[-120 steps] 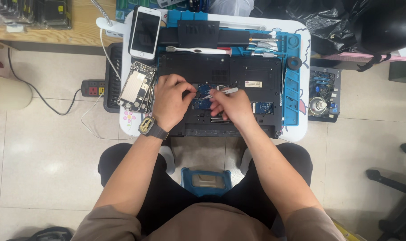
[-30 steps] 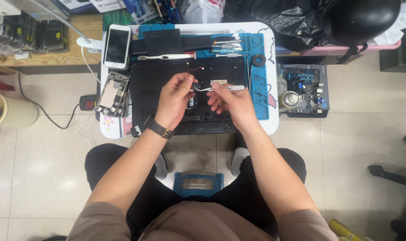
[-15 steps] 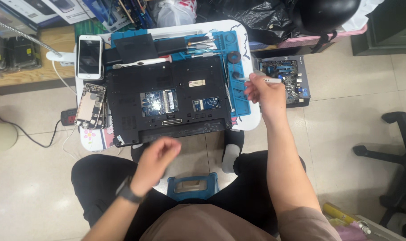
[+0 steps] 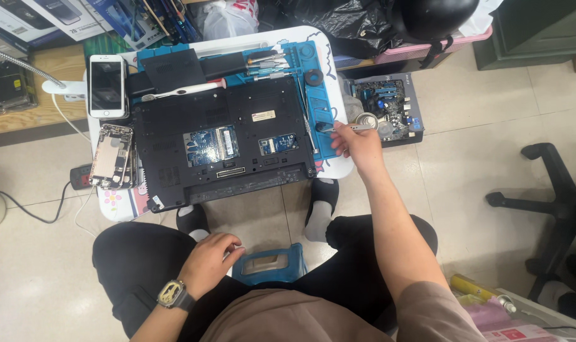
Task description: The person works on the underside of a disassembled laptop, using a small metal tool to pry and adjust internal components. They then use a spray can to apply a substance to the motherboard area and continue manipulating parts with their hands and tools.
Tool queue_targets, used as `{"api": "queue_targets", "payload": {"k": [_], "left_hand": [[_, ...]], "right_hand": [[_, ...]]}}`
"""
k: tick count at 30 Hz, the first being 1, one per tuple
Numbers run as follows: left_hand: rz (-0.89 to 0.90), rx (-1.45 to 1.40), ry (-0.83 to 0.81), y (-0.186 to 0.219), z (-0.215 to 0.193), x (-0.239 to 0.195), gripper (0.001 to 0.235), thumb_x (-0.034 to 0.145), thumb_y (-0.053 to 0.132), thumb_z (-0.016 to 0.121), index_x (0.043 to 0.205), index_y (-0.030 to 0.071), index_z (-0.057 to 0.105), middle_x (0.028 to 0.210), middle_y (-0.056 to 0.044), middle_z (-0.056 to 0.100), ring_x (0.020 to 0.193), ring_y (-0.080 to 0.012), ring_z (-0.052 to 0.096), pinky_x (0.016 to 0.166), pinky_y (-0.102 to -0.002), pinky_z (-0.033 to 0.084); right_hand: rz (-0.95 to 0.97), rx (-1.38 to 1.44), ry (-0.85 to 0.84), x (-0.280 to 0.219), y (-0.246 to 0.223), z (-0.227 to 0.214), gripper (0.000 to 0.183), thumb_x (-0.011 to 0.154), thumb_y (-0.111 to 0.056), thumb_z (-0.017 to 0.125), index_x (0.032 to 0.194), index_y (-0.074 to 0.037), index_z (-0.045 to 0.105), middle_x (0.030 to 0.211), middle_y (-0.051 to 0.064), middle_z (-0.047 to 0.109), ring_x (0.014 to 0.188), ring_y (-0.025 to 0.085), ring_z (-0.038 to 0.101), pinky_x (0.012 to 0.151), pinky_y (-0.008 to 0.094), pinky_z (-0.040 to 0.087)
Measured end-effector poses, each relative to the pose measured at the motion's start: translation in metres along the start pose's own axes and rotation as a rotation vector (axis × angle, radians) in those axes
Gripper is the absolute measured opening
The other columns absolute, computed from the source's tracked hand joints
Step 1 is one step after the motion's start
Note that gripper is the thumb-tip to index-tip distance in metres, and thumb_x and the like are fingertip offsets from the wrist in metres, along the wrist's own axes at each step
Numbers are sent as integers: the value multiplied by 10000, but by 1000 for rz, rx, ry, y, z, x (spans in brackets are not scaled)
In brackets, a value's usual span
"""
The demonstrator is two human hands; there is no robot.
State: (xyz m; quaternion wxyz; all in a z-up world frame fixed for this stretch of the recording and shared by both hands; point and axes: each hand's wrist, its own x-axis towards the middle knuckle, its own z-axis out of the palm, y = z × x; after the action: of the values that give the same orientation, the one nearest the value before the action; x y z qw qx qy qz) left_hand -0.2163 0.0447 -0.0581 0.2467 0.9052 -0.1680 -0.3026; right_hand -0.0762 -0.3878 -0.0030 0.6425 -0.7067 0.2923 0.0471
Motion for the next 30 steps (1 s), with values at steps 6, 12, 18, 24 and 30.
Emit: {"api": "queue_targets", "payload": {"k": [6,12,18,24,30], "left_hand": [[-82,164,-260,-17,16,14,480,1111,619,614,1310,195,719,1187,-6,789,1153,-255,714,977,-452,583],[-73,172,-270,-19,19,15,504,1117,605,610,1356,171,699,1251,-52,780,1222,-283,711,1014,-465,583],[-69,153,-257,-9,10,13,493,1120,608,608,1334,176,710,1182,-26,794,1124,-267,735,940,-449,592],[-42,126,-222,7,-5,8,422,1124,523,640,1323,158,711,1135,-93,785,1203,-367,760,1045,-482,586],[3,100,-130,2,-4,5,400,1117,510,658,1311,168,731,1114,-86,794,1178,-358,776,1018,-491,597]], "right_hand": [[75,-339,147,-12,-19,12,445,1099,-424,739,836,-84,853,696,26,784,588,144,708,777,292,596],[25,-358,204,-24,-35,10,420,1057,-370,744,756,-88,823,655,8,737,572,138,650,682,311,533],[-199,-300,176,-34,-37,19,536,1139,-377,724,723,-55,827,830,1,831,744,128,750,804,341,573],[-514,-183,62,-31,-14,42,278,1138,-303,807,955,-105,875,696,94,760,605,145,701,583,276,508],[-631,-39,36,-69,-24,83,162,1091,-127,841,1223,-46,888,920,209,817,747,233,797,628,309,653]]}}
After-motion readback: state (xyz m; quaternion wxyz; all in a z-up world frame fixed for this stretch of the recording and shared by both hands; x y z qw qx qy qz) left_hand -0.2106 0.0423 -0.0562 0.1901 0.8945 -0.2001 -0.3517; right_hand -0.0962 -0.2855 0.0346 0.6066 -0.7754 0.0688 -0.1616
